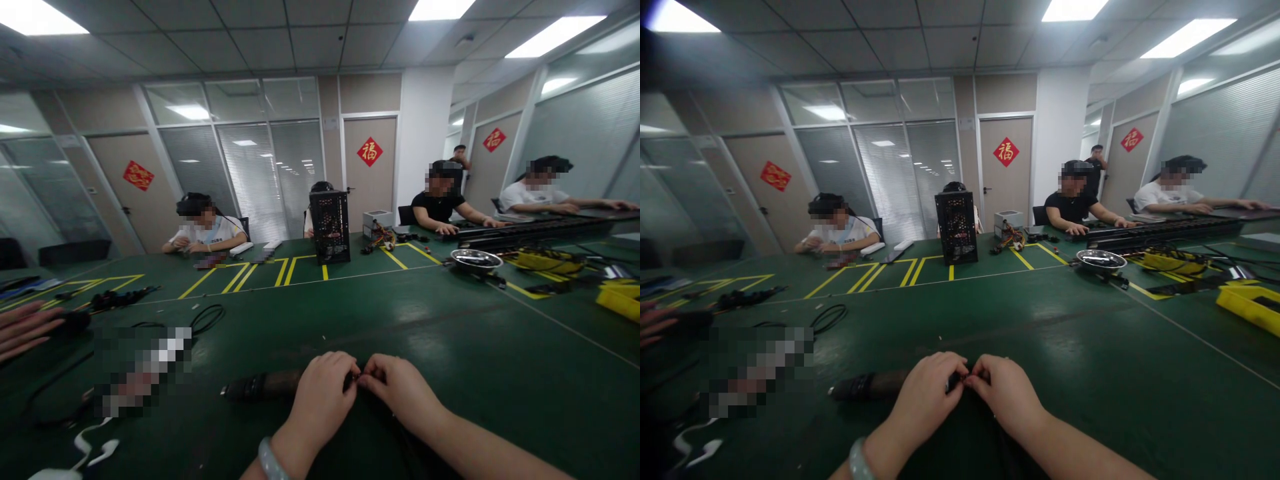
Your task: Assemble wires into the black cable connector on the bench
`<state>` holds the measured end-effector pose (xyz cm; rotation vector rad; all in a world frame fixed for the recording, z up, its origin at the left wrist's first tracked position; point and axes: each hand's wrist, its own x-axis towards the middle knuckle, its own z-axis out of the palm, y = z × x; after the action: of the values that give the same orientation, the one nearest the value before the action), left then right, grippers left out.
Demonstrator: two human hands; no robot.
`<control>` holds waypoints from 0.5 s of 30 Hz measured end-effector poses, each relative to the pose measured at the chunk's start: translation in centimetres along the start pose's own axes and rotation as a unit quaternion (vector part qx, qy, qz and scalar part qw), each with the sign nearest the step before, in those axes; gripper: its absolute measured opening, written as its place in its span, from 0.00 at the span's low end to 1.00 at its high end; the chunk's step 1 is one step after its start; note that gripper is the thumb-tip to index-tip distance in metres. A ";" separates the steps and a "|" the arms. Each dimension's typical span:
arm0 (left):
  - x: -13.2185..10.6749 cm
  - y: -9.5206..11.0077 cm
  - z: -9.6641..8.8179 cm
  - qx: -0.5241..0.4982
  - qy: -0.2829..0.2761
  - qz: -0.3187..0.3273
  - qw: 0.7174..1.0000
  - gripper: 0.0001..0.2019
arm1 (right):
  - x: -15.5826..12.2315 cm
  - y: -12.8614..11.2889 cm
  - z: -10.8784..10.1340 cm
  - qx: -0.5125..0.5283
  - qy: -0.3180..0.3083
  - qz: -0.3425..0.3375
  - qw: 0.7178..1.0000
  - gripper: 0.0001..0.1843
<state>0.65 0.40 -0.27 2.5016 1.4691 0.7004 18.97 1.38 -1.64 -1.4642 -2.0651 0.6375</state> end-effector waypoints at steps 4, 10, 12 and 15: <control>0.0 -0.1 0.1 -0.001 0.004 0.005 1.000 0.08 | -0.1 -0.7 -0.3 -0.060 0.022 -0.027 0.998 0.05; -0.3 0.0 0.0 0.004 0.009 0.015 1.000 0.08 | 0.1 -1.5 -0.3 -0.083 0.006 -0.080 0.993 0.05; -0.3 0.1 -0.1 0.009 0.012 0.015 1.000 0.09 | 0.4 -1.7 -0.3 -0.106 -0.013 -0.085 0.991 0.06; -0.2 0.2 -0.1 0.015 0.021 0.010 1.000 0.11 | 0.9 -1.8 -0.3 -0.148 -0.019 -0.085 0.985 0.05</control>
<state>0.65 0.09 -0.15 2.5418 1.4823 0.7435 17.62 1.75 -0.16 -1.4184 -2.3631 0.3029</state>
